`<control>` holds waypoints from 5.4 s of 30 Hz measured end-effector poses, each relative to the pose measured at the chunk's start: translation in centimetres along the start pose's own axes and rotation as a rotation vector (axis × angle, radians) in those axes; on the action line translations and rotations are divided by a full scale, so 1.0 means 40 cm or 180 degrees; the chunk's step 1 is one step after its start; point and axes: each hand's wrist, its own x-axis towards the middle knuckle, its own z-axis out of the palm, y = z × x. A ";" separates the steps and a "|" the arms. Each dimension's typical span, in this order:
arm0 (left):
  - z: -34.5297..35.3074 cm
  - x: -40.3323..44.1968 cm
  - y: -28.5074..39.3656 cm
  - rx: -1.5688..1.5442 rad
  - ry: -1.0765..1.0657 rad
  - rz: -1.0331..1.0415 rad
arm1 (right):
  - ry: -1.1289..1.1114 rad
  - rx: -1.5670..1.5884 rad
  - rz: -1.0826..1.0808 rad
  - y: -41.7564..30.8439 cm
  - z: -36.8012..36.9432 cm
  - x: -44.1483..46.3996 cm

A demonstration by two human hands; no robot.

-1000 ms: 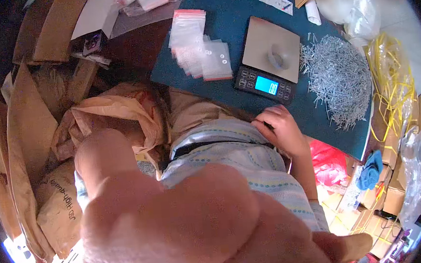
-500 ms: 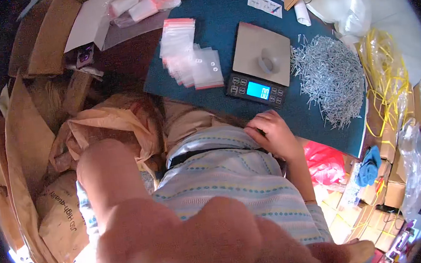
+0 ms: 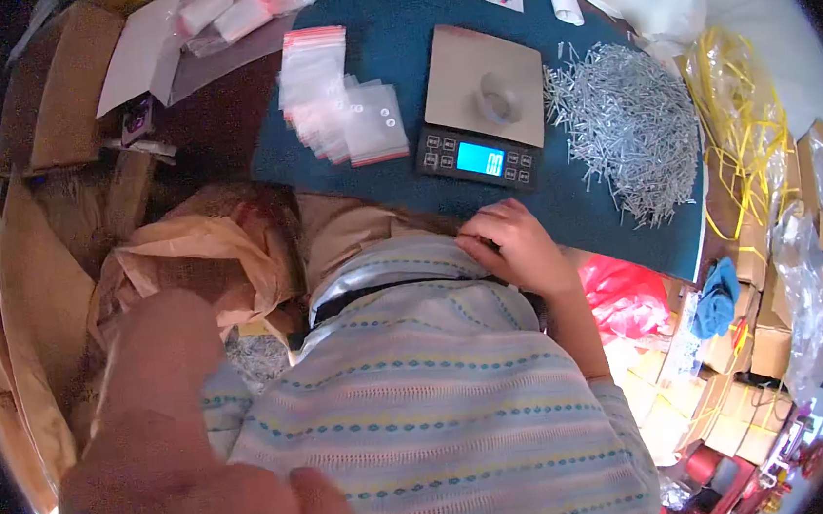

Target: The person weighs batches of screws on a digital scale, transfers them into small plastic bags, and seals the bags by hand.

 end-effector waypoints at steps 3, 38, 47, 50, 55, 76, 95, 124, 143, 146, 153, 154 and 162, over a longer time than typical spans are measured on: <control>-0.017 -0.003 0.001 0.0041 0.0165 0.0041 | -0.0048 -0.0007 -0.0007 0.001 -0.001 0.000; -0.013 0.017 -0.010 0.0204 -0.0689 -0.0288 | -0.0155 -0.0090 0.0045 -0.001 -0.003 0.004; -0.045 0.029 -0.004 0.0588 -0.1004 -0.0158 | -0.0216 0.0005 0.0065 0.008 0.005 -0.004; -0.070 0.047 0.009 0.0862 -0.1298 -0.0085 | -0.0163 -0.0040 0.0057 0.002 0.007 -0.007; -0.145 0.098 -0.006 0.0467 -0.2192 0.0311 | -0.0120 0.0059 0.0050 -0.002 0.007 -0.005; 0.249 -0.331 -0.226 0.0043 -0.1335 -0.2564 | 0.1345 0.0106 0.1199 0.200 -0.173 -0.040; 0.532 -0.479 -0.262 0.0162 -0.1060 -0.2876 | 0.0543 -0.1645 0.0659 0.464 -0.217 0.098; 0.468 -0.379 -0.268 0.0425 -0.0341 -0.2912 | 0.0903 0.0838 0.1421 0.363 -0.380 0.092; 0.505 -0.414 -0.254 0.0336 -0.0475 -0.3075 | 0.0551 -0.1617 0.1638 0.365 -0.280 -0.064; 0.517 -0.424 -0.256 0.0304 -0.0419 -0.3055 | 0.0679 -0.1364 0.1681 0.341 -0.232 -0.067; 0.467 -0.379 -0.256 0.0523 -0.0302 -0.3062 | 0.1216 -0.0820 0.1697 0.387 -0.214 -0.056; 0.458 -0.376 -0.255 0.0525 -0.0235 -0.3099 | 0.1308 -0.0706 0.1732 0.388 -0.222 -0.053; 0.409 -0.322 -0.225 -0.0042 -0.0135 -0.3225 | 0.1662 0.0234 0.1848 0.387 -0.270 -0.048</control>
